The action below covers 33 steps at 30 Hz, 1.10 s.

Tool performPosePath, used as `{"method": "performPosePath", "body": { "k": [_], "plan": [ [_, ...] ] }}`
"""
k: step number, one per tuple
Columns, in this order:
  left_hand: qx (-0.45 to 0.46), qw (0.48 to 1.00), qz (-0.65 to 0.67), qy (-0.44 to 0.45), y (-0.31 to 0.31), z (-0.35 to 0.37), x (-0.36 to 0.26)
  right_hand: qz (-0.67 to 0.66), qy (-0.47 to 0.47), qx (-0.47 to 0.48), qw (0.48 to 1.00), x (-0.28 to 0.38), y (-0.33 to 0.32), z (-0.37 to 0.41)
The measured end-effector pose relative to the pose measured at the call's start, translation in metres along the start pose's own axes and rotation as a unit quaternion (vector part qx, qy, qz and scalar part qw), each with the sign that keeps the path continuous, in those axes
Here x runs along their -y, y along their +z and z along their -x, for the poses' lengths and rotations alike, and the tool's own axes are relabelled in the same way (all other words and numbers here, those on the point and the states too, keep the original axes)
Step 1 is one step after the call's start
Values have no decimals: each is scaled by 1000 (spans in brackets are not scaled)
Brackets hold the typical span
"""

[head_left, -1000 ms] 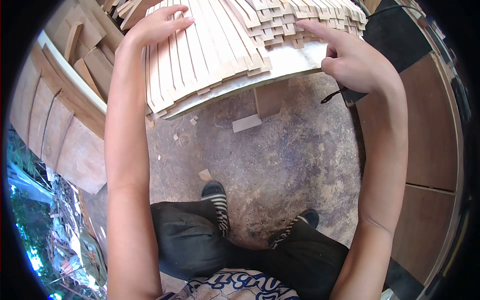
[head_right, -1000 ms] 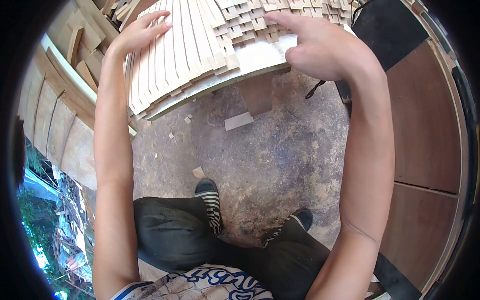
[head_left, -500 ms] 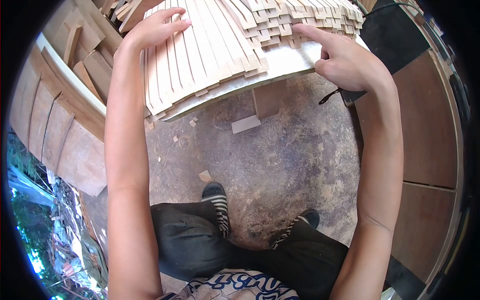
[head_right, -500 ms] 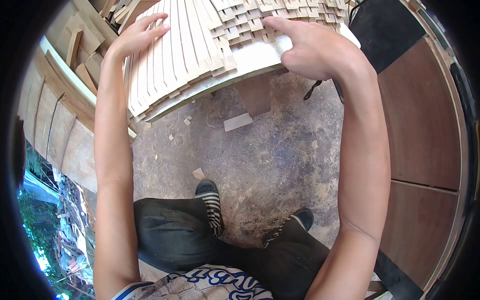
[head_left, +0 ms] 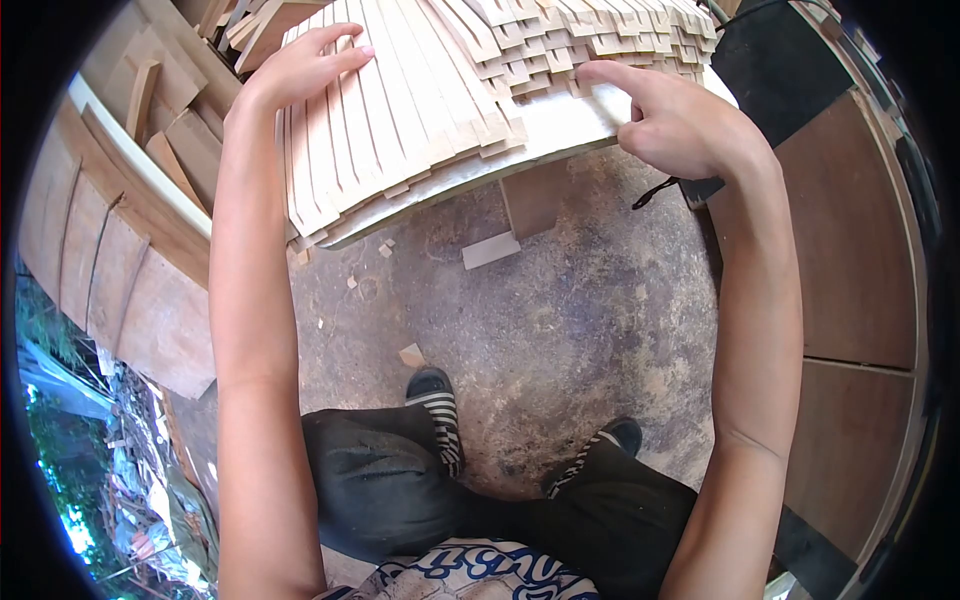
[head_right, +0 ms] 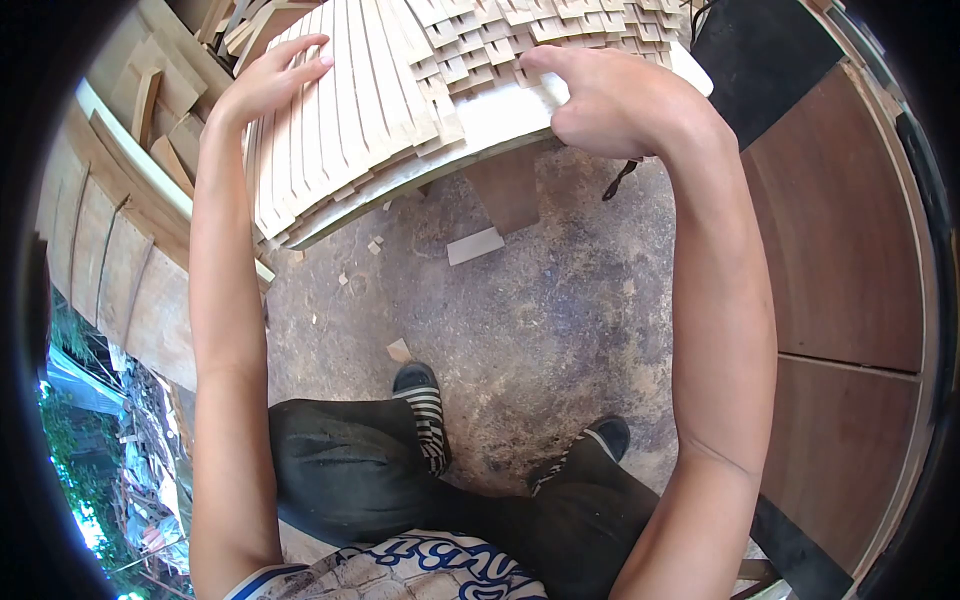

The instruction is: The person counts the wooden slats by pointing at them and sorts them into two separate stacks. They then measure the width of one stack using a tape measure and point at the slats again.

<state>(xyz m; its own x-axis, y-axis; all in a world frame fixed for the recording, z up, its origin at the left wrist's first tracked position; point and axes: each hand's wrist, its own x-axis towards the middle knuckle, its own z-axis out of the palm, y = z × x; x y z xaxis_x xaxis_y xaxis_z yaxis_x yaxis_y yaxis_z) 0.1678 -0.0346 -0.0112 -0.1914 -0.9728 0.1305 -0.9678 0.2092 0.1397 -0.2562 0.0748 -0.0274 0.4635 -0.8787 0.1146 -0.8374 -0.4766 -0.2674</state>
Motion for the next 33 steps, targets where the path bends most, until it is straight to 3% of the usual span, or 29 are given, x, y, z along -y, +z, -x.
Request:
{"method": "performPosePath", "body": {
  "k": [27, 29, 33],
  "plan": [
    [34, 999, 20, -11, -14, 10, -28, -33, 57, 63, 996, 16, -10, 11],
    [38, 999, 28, -15, -12, 9, -26, -40, 61, 109, 991, 26, -18, 11],
    [29, 999, 32, -15, -10, 7, -22, -44, 63, 87, 993, 24, -1, 6]
  ]
}}
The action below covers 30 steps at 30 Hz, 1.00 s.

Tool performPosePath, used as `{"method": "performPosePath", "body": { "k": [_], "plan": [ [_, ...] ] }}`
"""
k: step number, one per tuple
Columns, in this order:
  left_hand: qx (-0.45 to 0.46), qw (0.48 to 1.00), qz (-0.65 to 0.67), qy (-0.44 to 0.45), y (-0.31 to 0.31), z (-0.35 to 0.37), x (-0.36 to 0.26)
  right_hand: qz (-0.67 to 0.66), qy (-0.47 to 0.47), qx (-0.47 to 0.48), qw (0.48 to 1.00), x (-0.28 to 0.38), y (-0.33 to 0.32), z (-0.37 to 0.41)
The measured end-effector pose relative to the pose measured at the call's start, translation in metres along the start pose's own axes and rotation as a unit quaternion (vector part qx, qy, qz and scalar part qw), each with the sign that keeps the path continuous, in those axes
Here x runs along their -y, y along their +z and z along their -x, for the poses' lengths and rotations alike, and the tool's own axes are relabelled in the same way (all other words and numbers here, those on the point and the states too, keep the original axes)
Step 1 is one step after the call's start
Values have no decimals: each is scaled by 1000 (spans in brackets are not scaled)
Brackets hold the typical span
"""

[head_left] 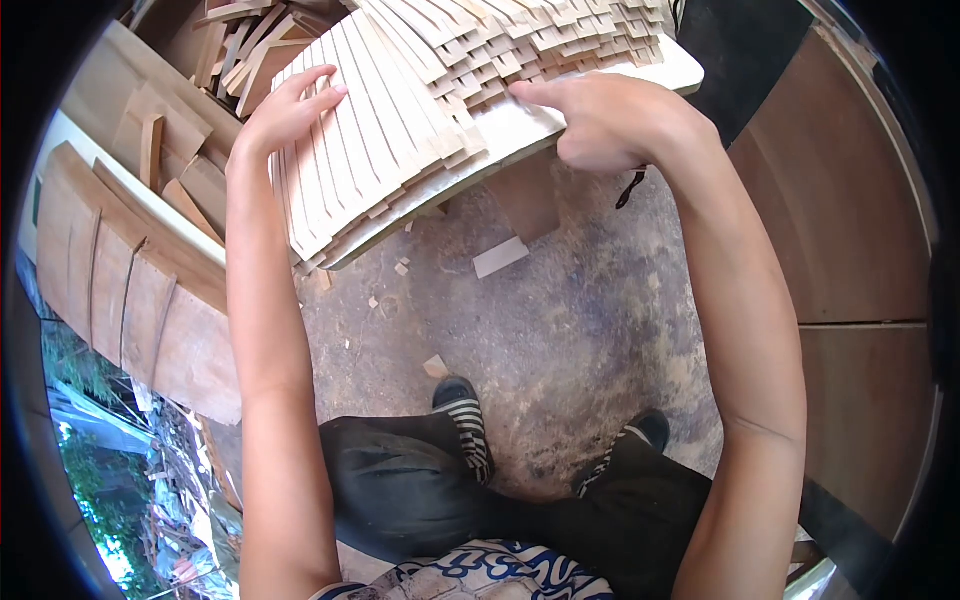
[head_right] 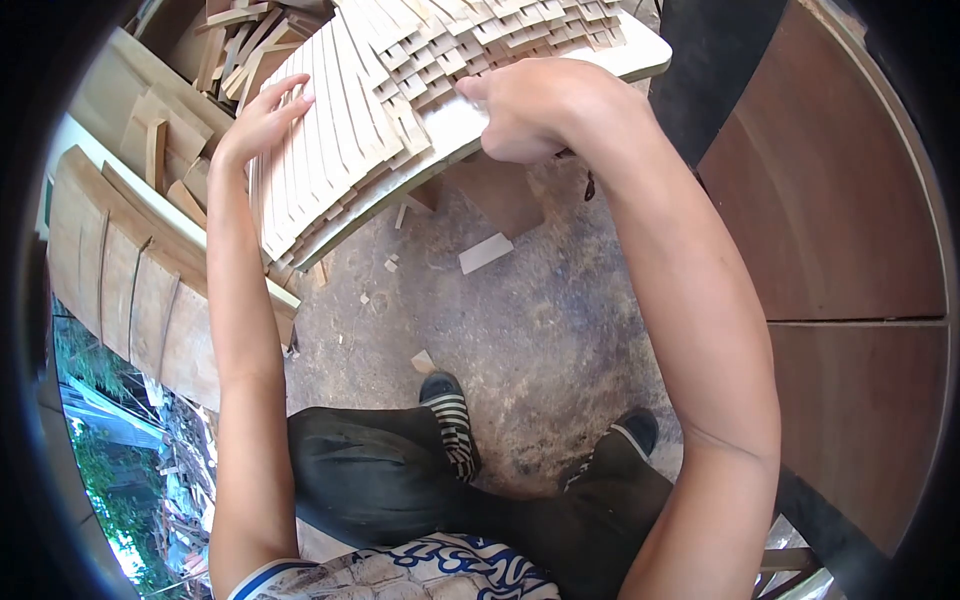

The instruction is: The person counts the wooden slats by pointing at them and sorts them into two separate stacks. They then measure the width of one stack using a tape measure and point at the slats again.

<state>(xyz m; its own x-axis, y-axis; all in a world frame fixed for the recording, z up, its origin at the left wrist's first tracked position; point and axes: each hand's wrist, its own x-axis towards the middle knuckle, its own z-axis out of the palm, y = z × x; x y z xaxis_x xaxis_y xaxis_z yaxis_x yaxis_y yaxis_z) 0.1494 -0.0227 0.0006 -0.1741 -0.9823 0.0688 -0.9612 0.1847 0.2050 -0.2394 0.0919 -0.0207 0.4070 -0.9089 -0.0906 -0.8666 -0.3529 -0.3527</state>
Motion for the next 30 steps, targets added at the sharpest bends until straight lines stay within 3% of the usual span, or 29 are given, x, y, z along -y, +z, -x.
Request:
{"method": "performPosePath", "body": {
  "k": [6, 30],
  "plan": [
    [1, 1000, -5, -1, -1, 1, -1, 12, 36, 17, 999, 4, 4, -2],
    [-12, 1000, -15, 11, 1, 3, 1, 25, -5, -20, 999, 6, -5, 3]
  ]
}}
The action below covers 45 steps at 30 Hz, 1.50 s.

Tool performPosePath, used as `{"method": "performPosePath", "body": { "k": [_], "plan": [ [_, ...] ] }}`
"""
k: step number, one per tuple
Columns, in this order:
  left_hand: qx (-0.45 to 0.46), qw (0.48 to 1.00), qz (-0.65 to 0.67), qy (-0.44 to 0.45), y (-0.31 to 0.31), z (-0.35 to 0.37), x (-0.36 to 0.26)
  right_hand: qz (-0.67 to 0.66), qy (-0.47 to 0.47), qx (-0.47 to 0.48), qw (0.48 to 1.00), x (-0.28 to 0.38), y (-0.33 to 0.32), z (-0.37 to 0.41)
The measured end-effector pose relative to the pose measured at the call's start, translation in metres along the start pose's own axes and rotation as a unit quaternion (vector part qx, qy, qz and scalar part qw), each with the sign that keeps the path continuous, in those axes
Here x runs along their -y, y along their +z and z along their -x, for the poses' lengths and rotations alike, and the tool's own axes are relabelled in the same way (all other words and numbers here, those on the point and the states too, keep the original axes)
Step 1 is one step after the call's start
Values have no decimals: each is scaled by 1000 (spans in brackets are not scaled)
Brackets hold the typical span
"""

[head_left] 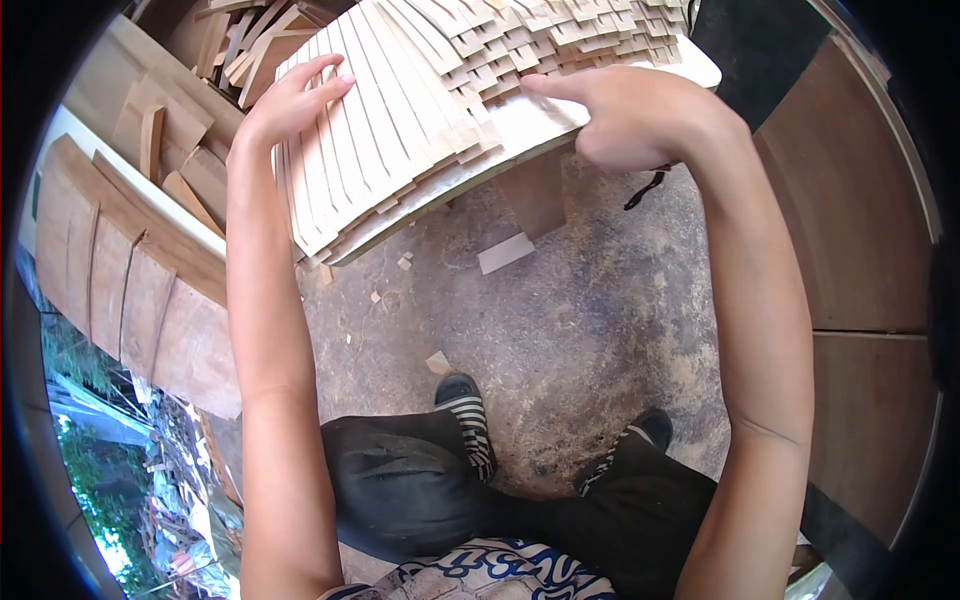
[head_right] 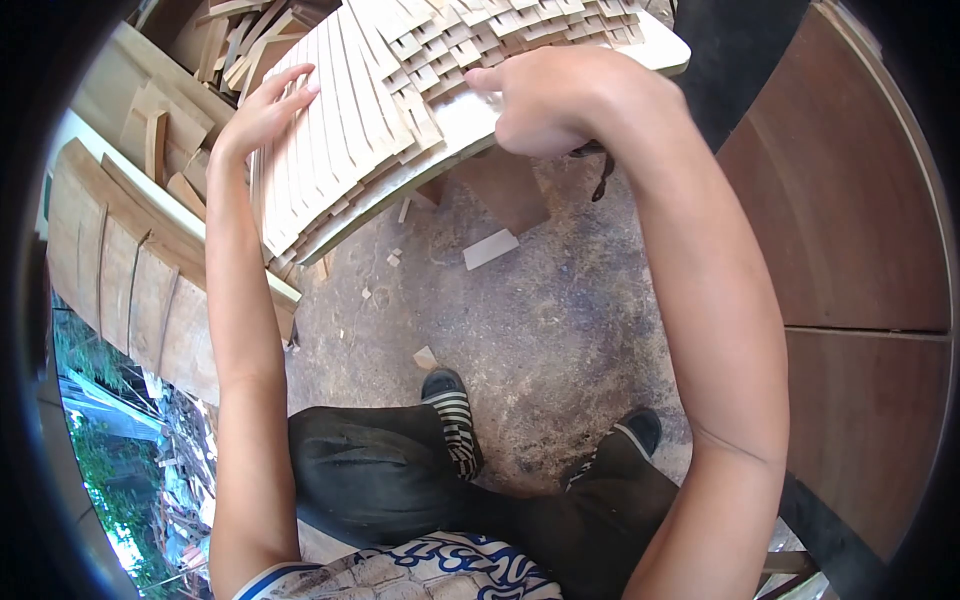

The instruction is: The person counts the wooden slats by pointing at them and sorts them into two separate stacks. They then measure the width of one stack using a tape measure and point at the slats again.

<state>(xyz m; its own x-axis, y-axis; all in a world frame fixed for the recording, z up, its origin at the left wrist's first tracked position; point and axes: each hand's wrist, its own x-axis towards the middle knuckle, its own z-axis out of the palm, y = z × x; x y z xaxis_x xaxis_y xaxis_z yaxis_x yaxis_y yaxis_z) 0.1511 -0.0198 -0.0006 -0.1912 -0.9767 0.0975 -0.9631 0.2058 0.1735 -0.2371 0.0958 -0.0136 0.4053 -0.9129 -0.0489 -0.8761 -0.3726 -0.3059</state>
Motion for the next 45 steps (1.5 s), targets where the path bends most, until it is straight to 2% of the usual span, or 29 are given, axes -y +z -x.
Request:
{"method": "performPosePath", "body": {
  "k": [2, 4, 6, 10, 13, 18, 39, 45],
  "plan": [
    [5, 1000, 4, 2, 0, 0, 1, -33, 17, 38, 999, 5, -21, 11],
    [4, 1000, -2, 6, 0, -1, 2, -22, 8, 23, 999, 1, -21, 11],
    [5, 1000, 0, -3, 0, 0, 2, -7, -18, -49, 999, -8, -12, 7],
    [1, 1000, -1, -6, 0, 0, 0, -3, -37, -47, 998, -7, -10, 4],
    [18, 1000, 8, 6, -2, -3, 1, -10, -13, -15, 1000, -3, -13, 3],
    [8, 1000, 11, -2, 1, -2, 3, -10, -43, -55, 997, -3, -6, -3],
    [10, 1000, 12, -13, -2, 3, -6, -3, -41, -118, 992, 0, 3, -12],
    [14, 999, 19, -22, -3, 3, -7, 1, -21, -72, 997, 6, -7, -10]
  ]
}}
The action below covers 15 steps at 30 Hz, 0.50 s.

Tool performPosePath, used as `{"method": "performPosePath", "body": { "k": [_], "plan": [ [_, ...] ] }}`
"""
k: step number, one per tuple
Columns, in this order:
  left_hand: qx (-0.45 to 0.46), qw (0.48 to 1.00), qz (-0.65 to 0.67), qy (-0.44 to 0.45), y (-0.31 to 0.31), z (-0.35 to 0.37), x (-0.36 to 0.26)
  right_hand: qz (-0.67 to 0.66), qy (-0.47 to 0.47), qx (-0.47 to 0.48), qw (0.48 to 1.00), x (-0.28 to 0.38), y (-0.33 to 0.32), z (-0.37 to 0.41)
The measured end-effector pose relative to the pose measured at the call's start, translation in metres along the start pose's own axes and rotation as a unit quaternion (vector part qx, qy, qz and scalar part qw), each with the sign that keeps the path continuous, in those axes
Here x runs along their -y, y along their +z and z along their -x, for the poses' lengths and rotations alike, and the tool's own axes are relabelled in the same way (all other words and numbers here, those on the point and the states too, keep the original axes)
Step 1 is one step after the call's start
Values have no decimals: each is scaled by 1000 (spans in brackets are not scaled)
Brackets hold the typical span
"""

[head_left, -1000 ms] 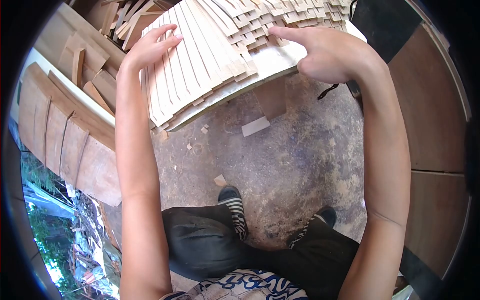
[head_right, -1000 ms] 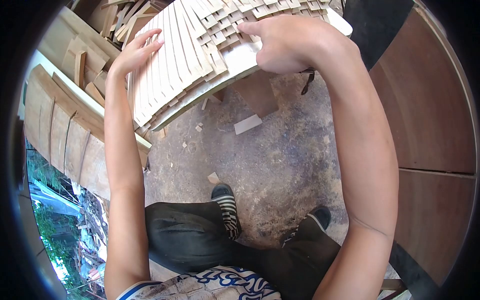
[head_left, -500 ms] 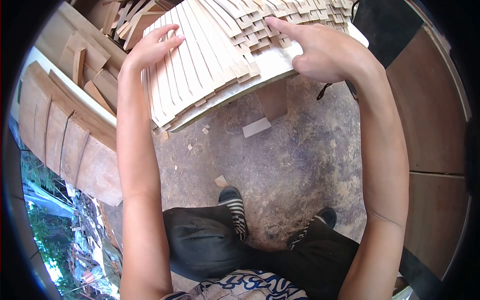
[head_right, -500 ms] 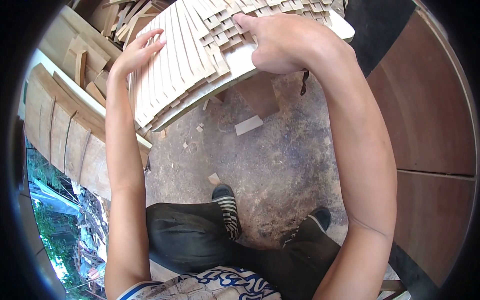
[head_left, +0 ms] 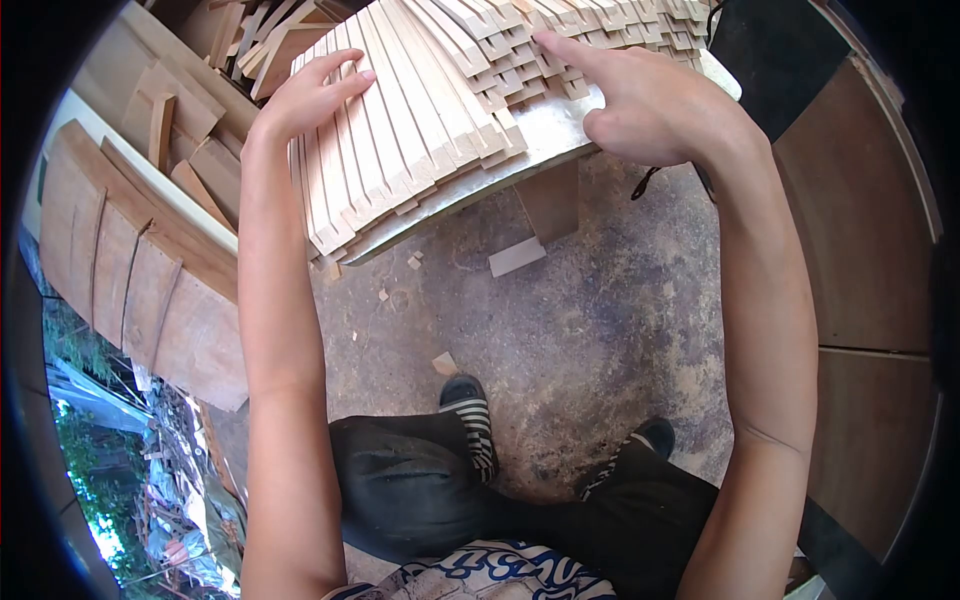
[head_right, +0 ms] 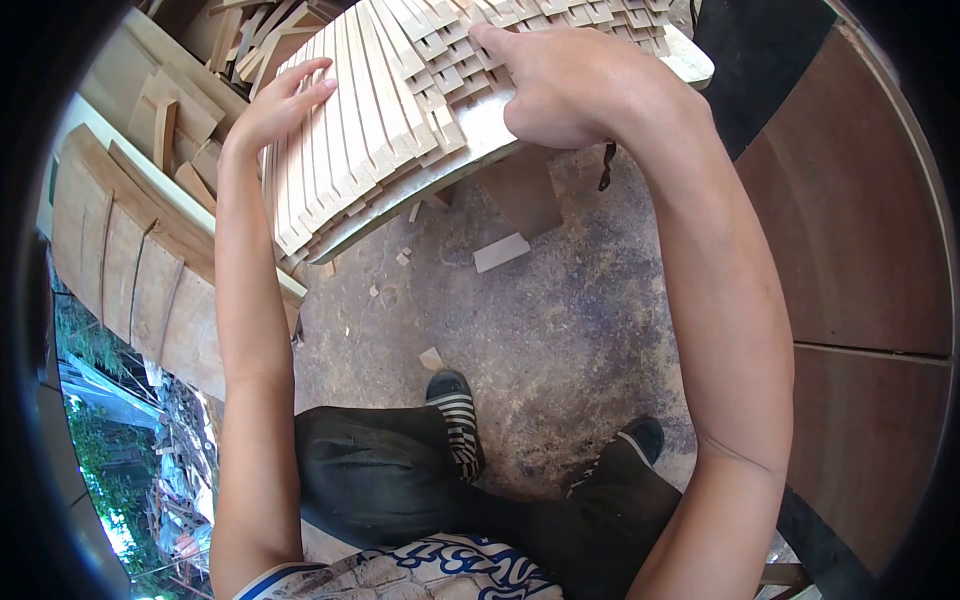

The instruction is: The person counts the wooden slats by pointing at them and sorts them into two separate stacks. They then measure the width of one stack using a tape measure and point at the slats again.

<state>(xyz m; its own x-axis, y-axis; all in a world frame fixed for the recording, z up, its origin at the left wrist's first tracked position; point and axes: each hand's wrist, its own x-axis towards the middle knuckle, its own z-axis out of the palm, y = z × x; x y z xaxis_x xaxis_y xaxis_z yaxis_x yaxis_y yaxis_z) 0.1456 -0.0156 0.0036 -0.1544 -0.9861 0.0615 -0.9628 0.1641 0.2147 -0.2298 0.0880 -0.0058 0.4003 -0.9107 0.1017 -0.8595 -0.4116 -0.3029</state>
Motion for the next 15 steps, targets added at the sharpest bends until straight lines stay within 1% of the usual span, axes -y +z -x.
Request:
{"method": "performPosePath", "body": {
  "k": [1, 3, 6, 7, 8, 9, 10, 12, 13, 14, 15],
  "plan": [
    [5, 1000, 5, -2, 0, -1, 1, 0, 0, 0, 1000, -2, 2, 0],
    [1, 1000, 5, 4, 1, -1, 2, -3, -37, -63, 997, -8, 9, -1],
    [0, 1000, 5, 9, 2, -1, 3, -11, -46, -88, 995, -5, 8, -2],
    [2, 1000, 6, 8, 1, -1, 3, -11, -47, -88, 995, 1, -6, 4],
    [2, 1000, 6, 8, 1, -1, 2, -104, -94, -19, 990, 12, -30, 15],
    [1, 1000, 5, 0, 1, 1, -1, -194, -140, 50, 970, 20, -44, 23],
    [0, 1000, 3, -7, 1, 1, 0, -195, -140, 50, 969, 23, -45, 24],
    [-1, 1000, 1, 0, 2, -2, 5, -61, -134, 53, 988, 28, -47, 25],
    [-2, 1000, -2, 8, 2, -3, 5, -62, -134, 53, 988, 32, -48, 19],
    [-2, 1000, -1, 8, 3, -2, 5, -62, -46, 120, 990, 37, -51, 8],
    [-9, 1000, -8, 4, 4, -2, 5, -62, 42, 186, 980, 39, -53, 3]
  ]
}}
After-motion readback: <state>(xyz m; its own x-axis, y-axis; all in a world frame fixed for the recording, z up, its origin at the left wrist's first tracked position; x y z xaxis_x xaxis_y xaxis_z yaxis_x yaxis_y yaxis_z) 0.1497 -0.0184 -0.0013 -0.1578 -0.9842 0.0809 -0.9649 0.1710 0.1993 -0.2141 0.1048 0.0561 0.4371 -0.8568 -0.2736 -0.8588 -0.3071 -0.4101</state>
